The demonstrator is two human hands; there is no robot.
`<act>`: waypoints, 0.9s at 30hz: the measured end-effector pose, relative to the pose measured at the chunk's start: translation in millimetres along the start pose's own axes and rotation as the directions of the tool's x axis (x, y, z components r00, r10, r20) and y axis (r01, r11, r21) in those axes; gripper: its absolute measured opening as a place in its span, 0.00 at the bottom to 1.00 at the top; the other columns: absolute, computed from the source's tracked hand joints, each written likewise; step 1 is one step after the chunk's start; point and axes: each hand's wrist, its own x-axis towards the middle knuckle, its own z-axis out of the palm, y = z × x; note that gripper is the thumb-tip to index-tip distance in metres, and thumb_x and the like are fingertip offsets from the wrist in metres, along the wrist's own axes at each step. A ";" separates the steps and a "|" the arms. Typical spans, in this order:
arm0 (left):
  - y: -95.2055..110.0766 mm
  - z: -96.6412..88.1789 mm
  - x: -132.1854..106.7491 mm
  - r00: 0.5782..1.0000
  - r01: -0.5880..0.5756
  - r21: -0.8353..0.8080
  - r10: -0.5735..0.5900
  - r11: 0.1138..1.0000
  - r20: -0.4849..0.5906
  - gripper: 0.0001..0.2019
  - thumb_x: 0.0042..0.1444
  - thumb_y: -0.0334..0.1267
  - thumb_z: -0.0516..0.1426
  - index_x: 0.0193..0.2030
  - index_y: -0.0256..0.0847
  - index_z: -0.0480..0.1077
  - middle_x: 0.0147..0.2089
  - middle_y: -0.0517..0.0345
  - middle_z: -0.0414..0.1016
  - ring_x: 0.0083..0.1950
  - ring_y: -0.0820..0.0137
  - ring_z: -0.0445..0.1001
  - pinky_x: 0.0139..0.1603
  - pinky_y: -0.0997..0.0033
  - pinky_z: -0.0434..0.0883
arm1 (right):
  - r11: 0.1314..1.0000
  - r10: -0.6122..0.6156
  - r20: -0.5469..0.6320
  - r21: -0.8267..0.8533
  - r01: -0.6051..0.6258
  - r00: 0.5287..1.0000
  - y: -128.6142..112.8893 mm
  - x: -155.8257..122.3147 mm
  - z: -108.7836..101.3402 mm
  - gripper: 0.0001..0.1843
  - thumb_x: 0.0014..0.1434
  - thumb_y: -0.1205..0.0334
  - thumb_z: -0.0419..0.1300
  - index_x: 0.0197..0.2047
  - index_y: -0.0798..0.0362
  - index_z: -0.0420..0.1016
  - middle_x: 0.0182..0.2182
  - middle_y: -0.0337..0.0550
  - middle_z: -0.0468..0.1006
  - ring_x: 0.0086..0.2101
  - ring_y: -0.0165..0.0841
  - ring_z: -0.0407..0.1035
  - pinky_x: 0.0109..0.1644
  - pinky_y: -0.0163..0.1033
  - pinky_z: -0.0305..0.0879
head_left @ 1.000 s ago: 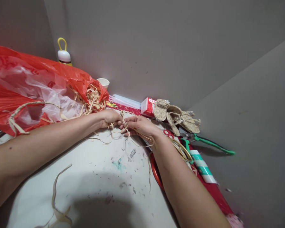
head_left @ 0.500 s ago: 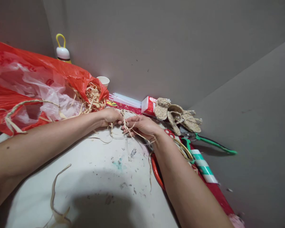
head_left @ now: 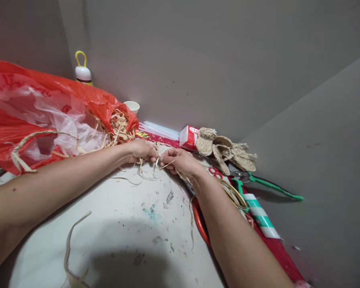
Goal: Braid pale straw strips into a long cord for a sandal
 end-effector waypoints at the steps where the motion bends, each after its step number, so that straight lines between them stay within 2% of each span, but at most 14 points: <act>1: -0.9 -0.1 0.9 1.000 -0.005 0.001 0.005 1.000 -0.001 0.13 0.48 0.22 0.53 0.15 0.35 0.66 0.13 0.64 0.63 0.13 0.83 0.52 0.16 0.80 0.49 | 1.000 -0.007 -0.005 -0.007 0.007 1.000 0.5 0.2 0.2 0.08 0.49 0.74 0.61 0.21 0.58 0.69 0.14 0.35 0.72 0.11 0.17 0.54 0.11 0.21 0.46; 4: -3.9 -0.9 4.6 1.000 -0.030 0.007 0.030 1.000 -0.006 0.13 0.49 0.23 0.53 0.16 0.36 0.67 0.14 0.64 0.65 0.15 0.82 0.57 0.18 0.81 0.52 | 1.000 -0.021 0.008 -0.010 0.021 1.000 1.3 0.3 -0.1 0.07 0.48 0.75 0.61 0.22 0.57 0.69 0.15 0.35 0.73 0.12 0.18 0.55 0.12 0.22 0.46; 8: -5.6 -2.4 7.6 0.999 -0.043 0.028 0.043 0.999 -0.005 0.14 0.49 0.23 0.53 0.16 0.36 0.68 0.14 0.64 0.66 0.17 0.81 0.60 0.20 0.81 0.54 | 1.000 0.013 0.085 -0.002 -0.013 0.996 -0.2 -1.1 -2.0 0.05 0.50 0.75 0.59 0.26 0.58 0.71 0.22 0.42 0.78 0.18 0.24 0.67 0.16 0.25 0.61; 10: -5.7 -3.0 7.9 0.999 -0.048 0.038 0.048 0.998 -0.002 0.13 0.49 0.22 0.53 0.17 0.36 0.68 0.14 0.64 0.67 0.16 0.81 0.59 0.20 0.81 0.54 | 1.000 0.027 0.118 0.007 -0.029 0.993 -1.3 -2.2 -2.3 0.05 0.51 0.76 0.58 0.28 0.58 0.72 0.23 0.42 0.78 0.20 0.25 0.69 0.19 0.27 0.65; 14: -5.5 -4.0 7.1 0.998 -0.066 0.043 0.065 0.997 0.012 0.13 0.50 0.23 0.53 0.17 0.35 0.68 0.14 0.63 0.67 0.17 0.81 0.61 0.21 0.80 0.55 | 0.999 0.023 0.147 0.031 -0.027 0.989 -2.3 -3.8 -1.7 0.07 0.55 0.75 0.55 0.29 0.58 0.72 0.22 0.39 0.76 0.15 0.21 0.61 0.15 0.24 0.59; 16: -5.1 -4.7 6.8 0.998 -0.067 0.045 0.066 0.997 0.019 0.14 0.50 0.22 0.53 0.17 0.35 0.67 0.14 0.62 0.67 0.18 0.81 0.62 0.21 0.80 0.55 | 0.999 0.024 0.144 0.028 -0.028 0.989 -2.1 -3.8 -1.7 0.09 0.57 0.74 0.54 0.28 0.58 0.71 0.21 0.39 0.75 0.15 0.21 0.61 0.14 0.24 0.58; 22: -2.5 -7.2 6.4 0.998 -0.053 0.052 0.051 0.997 0.027 0.12 0.51 0.22 0.53 0.19 0.35 0.69 0.14 0.64 0.67 0.16 0.81 0.60 0.21 0.80 0.55 | 0.999 0.033 0.097 0.000 -0.033 0.995 -0.9 -1.8 -4.1 0.10 0.59 0.72 0.54 0.27 0.58 0.71 0.23 0.42 0.77 0.21 0.26 0.71 0.19 0.27 0.66; 27: -1.1 -7.4 5.3 0.998 -0.052 0.049 0.051 0.997 0.034 0.13 0.51 0.21 0.53 0.19 0.34 0.69 0.14 0.62 0.68 0.16 0.82 0.60 0.21 0.80 0.56 | 0.999 -0.001 0.034 -0.040 0.003 0.999 -1.8 -1.3 -5.3 0.09 0.56 0.72 0.56 0.25 0.58 0.72 0.18 0.39 0.74 0.18 0.25 0.68 0.20 0.28 0.66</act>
